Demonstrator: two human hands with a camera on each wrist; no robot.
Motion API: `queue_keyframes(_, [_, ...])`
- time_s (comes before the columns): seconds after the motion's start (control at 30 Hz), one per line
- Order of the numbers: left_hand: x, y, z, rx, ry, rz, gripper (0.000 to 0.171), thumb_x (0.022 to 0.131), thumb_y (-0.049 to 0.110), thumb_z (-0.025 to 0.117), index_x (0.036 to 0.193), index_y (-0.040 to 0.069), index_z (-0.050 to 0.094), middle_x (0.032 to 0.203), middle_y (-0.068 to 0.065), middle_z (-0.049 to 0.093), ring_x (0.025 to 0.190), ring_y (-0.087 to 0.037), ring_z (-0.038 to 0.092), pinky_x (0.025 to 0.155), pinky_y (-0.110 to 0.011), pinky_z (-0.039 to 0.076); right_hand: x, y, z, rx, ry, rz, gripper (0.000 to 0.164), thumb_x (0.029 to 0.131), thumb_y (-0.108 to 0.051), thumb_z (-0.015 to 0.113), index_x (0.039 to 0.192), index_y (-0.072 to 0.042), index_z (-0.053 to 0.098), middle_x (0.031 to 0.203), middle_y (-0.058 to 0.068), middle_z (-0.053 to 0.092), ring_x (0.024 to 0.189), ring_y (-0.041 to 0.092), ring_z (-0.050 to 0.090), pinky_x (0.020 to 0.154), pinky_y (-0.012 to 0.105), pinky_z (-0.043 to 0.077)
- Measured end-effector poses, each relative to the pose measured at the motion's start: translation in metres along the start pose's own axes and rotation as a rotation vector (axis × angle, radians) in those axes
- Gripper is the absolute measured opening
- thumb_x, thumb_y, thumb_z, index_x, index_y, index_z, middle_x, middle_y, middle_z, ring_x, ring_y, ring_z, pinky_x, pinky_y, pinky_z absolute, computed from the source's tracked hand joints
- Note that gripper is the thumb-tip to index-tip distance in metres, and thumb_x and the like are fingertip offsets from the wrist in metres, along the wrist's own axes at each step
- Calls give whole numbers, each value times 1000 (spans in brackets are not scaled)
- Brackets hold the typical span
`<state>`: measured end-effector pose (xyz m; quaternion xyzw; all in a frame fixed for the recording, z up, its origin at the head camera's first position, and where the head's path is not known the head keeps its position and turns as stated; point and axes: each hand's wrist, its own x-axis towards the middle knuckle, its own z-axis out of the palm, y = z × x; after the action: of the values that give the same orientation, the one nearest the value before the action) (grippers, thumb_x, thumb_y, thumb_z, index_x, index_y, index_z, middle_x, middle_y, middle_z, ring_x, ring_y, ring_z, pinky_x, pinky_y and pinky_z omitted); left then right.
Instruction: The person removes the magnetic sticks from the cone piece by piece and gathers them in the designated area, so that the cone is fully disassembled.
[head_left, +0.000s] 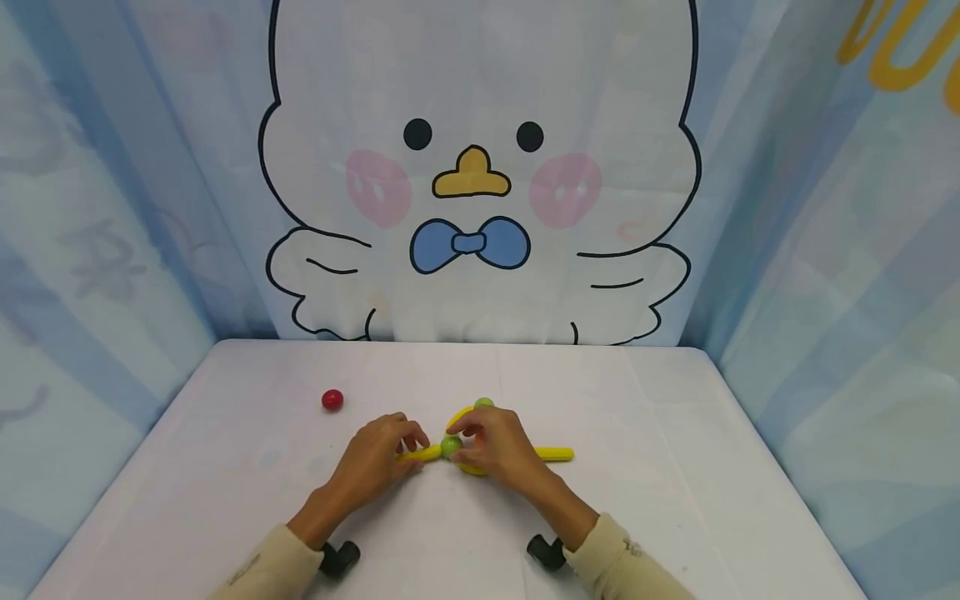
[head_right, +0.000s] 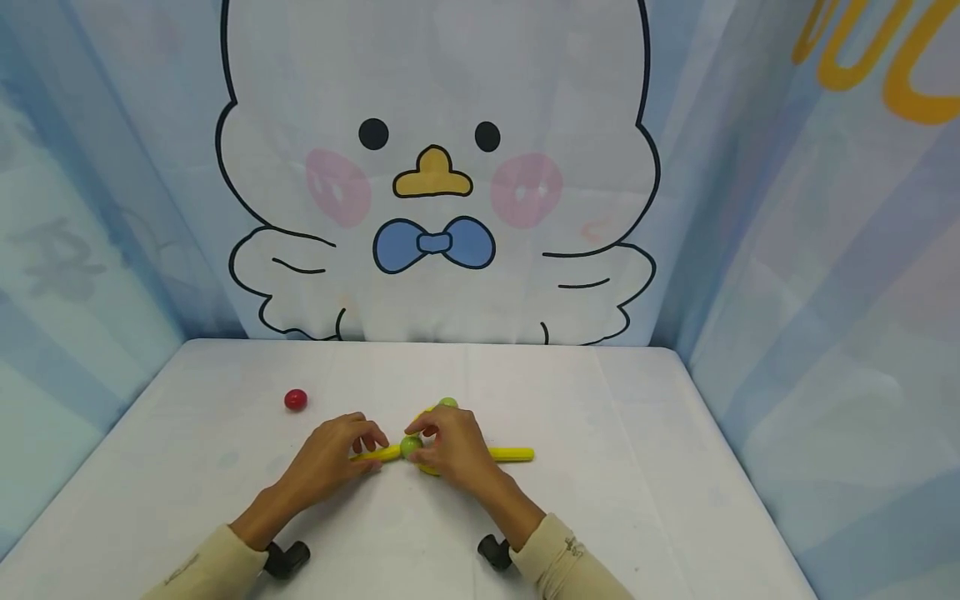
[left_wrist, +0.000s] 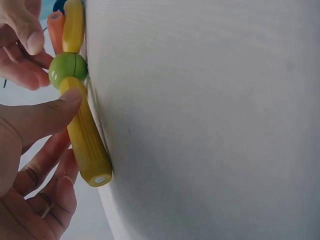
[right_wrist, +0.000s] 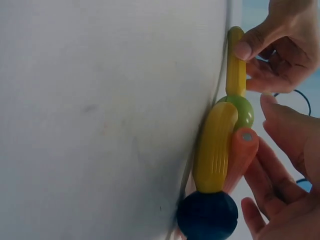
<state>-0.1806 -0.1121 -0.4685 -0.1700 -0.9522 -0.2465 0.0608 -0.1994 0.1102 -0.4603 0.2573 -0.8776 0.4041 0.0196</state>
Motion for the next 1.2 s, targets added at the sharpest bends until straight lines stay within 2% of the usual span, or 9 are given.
queue_keyframes(0.13, [2, -1, 1, 13, -22, -13, 25, 72, 18, 90, 90, 24, 73, 80, 11, 59, 75, -10, 56, 71, -23, 49, 5, -2, 7, -65, -10, -4, 23, 76, -10, 86, 97, -14, 77, 98, -4, 73, 90, 16, 68, 73, 20, 49])
queue_keyframes(0.4, [6, -1, 1, 21, -59, 4, 24, 72, 18, 89, 91, 22, 74, 79, 10, 59, 74, -9, 55, 72, -25, 48, 10, -4, 11, -179, 7, -10, 21, 75, -8, 87, 93, -16, 78, 91, -6, 71, 85, 9, 65, 80, 24, 50])
queue_keyframes(0.8, [6, -2, -1, -14, -85, -39, 26, 73, 10, 88, 87, 25, 71, 80, 13, 58, 78, -9, 55, 77, -28, 49, 10, -5, 13, -177, -13, 20, 21, 76, -8, 85, 94, -17, 78, 92, -7, 70, 86, 8, 65, 83, 27, 50])
queue_keyframes(1.0, [1, -4, -10, -20, -92, -72, 29, 72, 8, 88, 85, 28, 71, 81, 13, 57, 79, -7, 53, 79, -28, 50, 10, -5, 12, -183, -24, 35, 21, 77, -8, 85, 95, -17, 78, 93, -7, 70, 88, 8, 66, 86, 30, 50])
queue_keyframes(1.2, [-6, -18, -24, -32, -72, -96, 28, 74, 7, 87, 88, 26, 72, 84, 11, 59, 83, -10, 55, 81, -30, 50, 9, -4, 13, -178, -18, 23, 22, 77, -6, 85, 95, -17, 78, 93, -7, 70, 88, 9, 66, 88, 31, 49])
